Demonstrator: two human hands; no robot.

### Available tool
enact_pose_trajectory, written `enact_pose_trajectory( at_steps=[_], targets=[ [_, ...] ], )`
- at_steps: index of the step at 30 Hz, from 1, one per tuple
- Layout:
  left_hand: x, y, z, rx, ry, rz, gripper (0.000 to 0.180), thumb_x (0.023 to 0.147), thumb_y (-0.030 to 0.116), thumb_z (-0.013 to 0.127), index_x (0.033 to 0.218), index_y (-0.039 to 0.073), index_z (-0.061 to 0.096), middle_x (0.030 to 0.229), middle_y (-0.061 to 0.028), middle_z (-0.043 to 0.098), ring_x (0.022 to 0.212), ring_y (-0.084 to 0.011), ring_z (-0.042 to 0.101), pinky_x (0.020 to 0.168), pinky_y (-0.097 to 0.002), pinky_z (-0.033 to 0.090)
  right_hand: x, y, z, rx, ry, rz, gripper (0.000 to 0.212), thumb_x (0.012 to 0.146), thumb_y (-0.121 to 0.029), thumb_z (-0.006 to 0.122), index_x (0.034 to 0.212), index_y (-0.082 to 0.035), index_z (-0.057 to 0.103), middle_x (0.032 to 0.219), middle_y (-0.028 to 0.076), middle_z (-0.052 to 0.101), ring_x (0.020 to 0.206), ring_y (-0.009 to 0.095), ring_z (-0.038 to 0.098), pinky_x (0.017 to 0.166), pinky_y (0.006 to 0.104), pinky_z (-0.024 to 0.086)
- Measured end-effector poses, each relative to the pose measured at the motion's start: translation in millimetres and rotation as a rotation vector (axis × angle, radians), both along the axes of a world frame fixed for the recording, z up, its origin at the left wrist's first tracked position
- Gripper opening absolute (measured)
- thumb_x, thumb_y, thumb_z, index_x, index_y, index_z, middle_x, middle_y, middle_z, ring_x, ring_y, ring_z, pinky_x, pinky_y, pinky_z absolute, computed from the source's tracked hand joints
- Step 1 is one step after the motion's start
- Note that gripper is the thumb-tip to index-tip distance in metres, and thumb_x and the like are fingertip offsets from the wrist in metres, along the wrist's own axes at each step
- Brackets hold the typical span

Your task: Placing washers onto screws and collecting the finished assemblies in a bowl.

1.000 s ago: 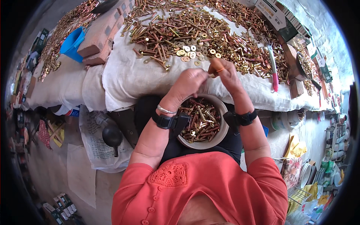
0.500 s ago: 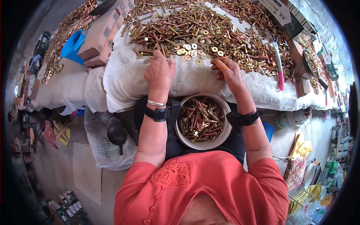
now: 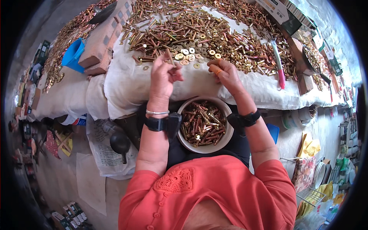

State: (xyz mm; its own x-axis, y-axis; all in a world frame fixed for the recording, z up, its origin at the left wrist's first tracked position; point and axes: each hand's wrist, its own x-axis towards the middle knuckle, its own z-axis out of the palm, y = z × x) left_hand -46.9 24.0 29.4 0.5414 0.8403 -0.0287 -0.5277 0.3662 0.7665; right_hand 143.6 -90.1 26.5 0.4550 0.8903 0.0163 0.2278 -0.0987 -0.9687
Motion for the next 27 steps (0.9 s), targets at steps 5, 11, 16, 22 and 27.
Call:
enact_pose_trajectory(
  at_steps=[5, 11, 16, 22, 27],
  targets=[
    [11, -5, 0, -0.065, -0.101, -0.182, 0.033, 0.086, 0.008, 0.042, 0.116, -0.001, 0.049, 0.083, -0.0111, 0.061, 0.063, -0.0174, 0.06, 0.053, -0.0328, 0.055, -2, 34, -24, 0.122, -0.56, 0.036, 0.019, 0.082, -0.012, 0.062, 0.098, -0.002, 0.065, 0.078, 0.01, 0.064, 0.068, 0.021, 0.061, 0.064, 0.0338, 0.05],
    [23, -19, -5, 0.421, 0.344, 0.041, 0.026, 0.098, 0.024, 0.041, 0.099, 0.001, 0.054, 0.064, -0.0013, 0.048, 0.044, -0.0084, 0.046, 0.038, -0.0246, 0.043, -21, 48, -3, -0.158, -0.927, 0.049, 0.017, 0.076, -0.017, 0.059, 0.088, -0.005, 0.06, 0.086, 0.016, 0.062, 0.081, 0.036, 0.061, 0.071, 0.0447, 0.049],
    [25, -25, -9, 0.457, 0.396, 0.007, 0.028, 0.098, 0.024, 0.04, 0.089, 0.0, 0.051, 0.054, -0.0032, 0.045, 0.038, -0.0126, 0.048, 0.036, -0.0266, 0.04, -6, 39, 7, -0.189, -0.656, 0.092, 0.019, 0.075, -0.016, 0.06, 0.087, -0.002, 0.059, 0.08, 0.016, 0.063, 0.072, 0.031, 0.063, 0.066, 0.0403, 0.05],
    [22, -39, 3, 0.533, 0.497, -0.044, 0.029, 0.097, 0.027, 0.043, 0.084, 0.002, 0.051, 0.056, 0.0008, 0.043, 0.043, -0.0078, 0.041, 0.041, -0.0258, 0.045, -11, 16, 30, 0.158, 0.518, 0.122, 0.009, 0.082, -0.007, 0.062, 0.089, -0.004, 0.057, 0.069, -0.001, 0.052, 0.054, 0.007, 0.047, 0.05, 0.0238, 0.045],
    [30, -41, -6, 0.227, 0.227, -0.26, 0.022, 0.095, 0.024, 0.047, 0.083, 0.006, 0.05, 0.069, 0.0005, 0.043, 0.051, -0.008, 0.043, 0.043, -0.0269, 0.046, -19, 12, 28, 0.204, 0.498, 0.112, 0.016, 0.083, -0.006, 0.061, 0.098, -0.002, 0.06, 0.078, 0.001, 0.057, 0.055, 0.006, 0.049, 0.051, 0.0227, 0.045]
  ],
)
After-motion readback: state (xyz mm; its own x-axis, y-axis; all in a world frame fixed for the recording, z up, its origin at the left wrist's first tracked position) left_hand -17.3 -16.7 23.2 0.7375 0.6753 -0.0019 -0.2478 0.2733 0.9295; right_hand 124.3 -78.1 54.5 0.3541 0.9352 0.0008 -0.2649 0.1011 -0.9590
